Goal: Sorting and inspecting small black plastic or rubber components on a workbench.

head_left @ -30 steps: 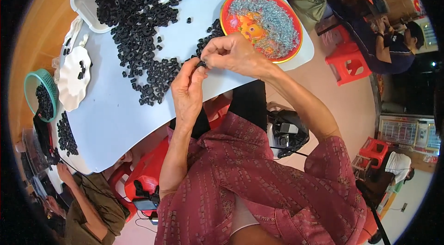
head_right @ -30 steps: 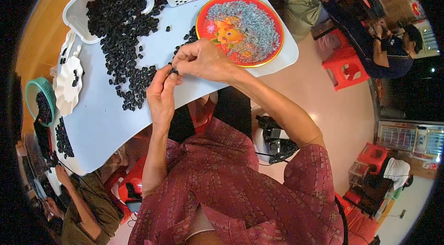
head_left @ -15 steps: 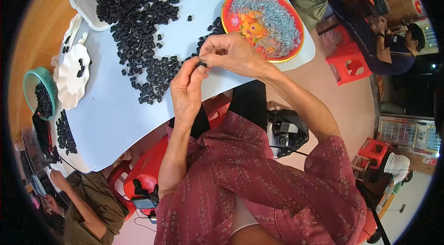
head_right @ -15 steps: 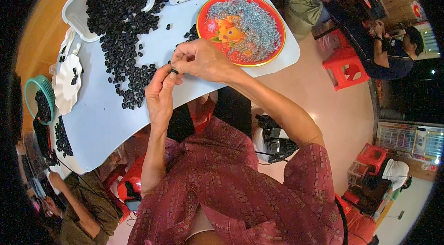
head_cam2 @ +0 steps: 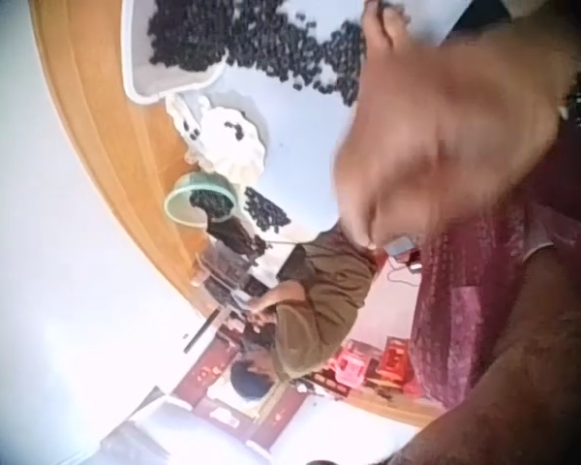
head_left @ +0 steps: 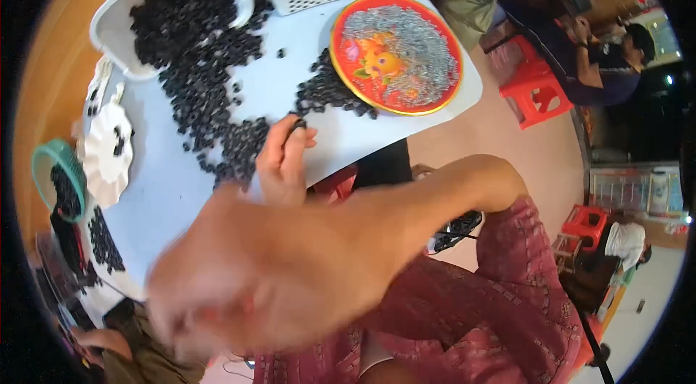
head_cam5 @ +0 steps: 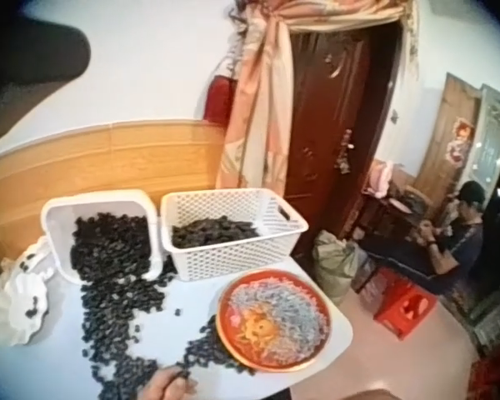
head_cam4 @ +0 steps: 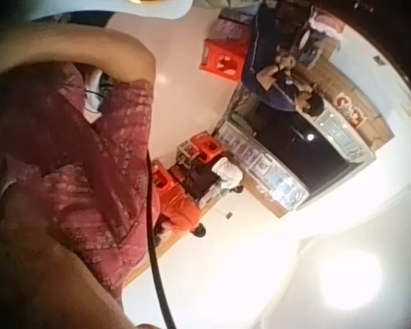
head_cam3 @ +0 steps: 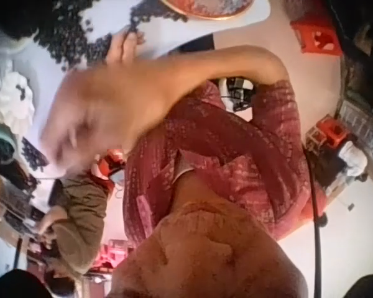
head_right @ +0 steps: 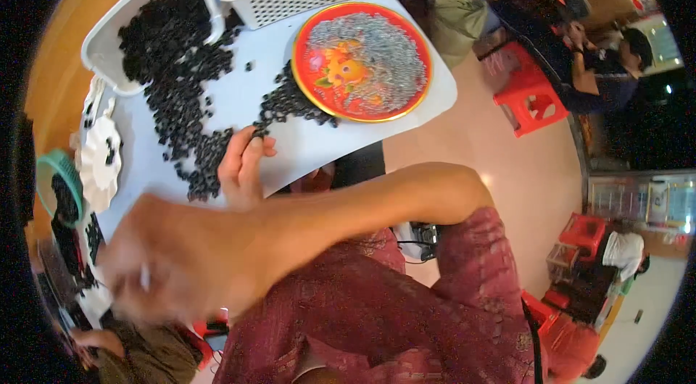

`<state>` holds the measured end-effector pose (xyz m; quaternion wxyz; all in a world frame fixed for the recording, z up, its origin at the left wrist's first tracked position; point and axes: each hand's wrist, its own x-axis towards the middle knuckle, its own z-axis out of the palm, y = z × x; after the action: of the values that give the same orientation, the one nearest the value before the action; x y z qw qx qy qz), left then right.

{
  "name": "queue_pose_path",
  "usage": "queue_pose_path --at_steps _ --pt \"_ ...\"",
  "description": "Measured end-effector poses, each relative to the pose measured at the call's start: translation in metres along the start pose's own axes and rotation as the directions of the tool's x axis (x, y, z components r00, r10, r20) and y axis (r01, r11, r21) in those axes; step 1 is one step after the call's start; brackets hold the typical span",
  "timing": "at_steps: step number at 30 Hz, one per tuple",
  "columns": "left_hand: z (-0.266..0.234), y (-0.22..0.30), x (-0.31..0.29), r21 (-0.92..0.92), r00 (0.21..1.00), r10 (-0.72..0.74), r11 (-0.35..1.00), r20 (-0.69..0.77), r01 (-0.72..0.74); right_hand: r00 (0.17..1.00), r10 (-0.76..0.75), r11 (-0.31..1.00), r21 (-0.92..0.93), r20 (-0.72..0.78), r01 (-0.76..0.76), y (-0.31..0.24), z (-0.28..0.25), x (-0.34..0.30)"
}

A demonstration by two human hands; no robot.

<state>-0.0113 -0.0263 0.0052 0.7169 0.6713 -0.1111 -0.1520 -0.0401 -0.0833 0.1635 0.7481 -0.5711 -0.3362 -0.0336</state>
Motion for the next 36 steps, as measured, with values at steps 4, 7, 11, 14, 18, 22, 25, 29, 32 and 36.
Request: queue_pose_path --at_steps 4,7,11,14,18,22,25,29,32,36 --pt "0.009 -0.01 0.006 -0.069 0.997 0.062 0.996 0.041 -0.059 0.937 -0.147 0.985 0.137 0.318 0.108 -0.029 0.03 0.013" --pt "0.01 -0.006 0.006 -0.046 0.996 0.08 0.996 0.048 -0.078 0.889 -0.18 0.984 0.061 0.421 0.17 -0.032 0.026 0.01" --pt "0.008 -0.002 0.006 -0.024 0.996 0.071 0.997 0.056 -0.07 0.875 -0.209 0.958 0.272 0.436 0.093 -0.003 0.037 -0.006" --pt "0.008 -0.001 0.007 -0.013 0.996 0.067 0.998 0.051 -0.066 0.869 -0.225 0.92 0.391 0.44 0.04 0.002 0.036 -0.013" --pt "0.009 -0.003 0.006 -0.063 0.996 0.068 0.996 0.057 -0.065 0.831 -0.128 0.904 -0.281 0.541 0.323 -0.03 -0.005 -0.033" --pt "0.006 -0.012 -0.005 -0.043 0.995 0.027 0.999 -0.092 -0.031 0.967 -0.102 0.553 -0.795 0.232 0.249 0.024 -0.056 -0.045" --pt "0.01 -0.003 0.007 -0.002 0.995 0.088 0.996 0.055 -0.088 0.997 -0.047 0.33 -0.943 -0.067 -0.048 0.061 -0.139 -0.039" --pt "0.009 -0.001 0.006 -0.009 0.995 0.071 0.997 0.065 -0.071 0.962 0.228 0.042 -0.985 -0.152 -0.166 0.083 -0.19 -0.029" --pt "0.008 0.001 0.004 -0.002 0.997 0.062 0.998 0.054 -0.062 0.935 0.337 0.018 -0.992 -0.114 -0.128 0.097 -0.194 -0.027" --pt "0.008 0.003 0.005 0.004 0.997 0.05 0.999 0.06 -0.05 0.94 0.333 -0.006 -0.997 -0.07 -0.072 0.109 -0.199 -0.028"
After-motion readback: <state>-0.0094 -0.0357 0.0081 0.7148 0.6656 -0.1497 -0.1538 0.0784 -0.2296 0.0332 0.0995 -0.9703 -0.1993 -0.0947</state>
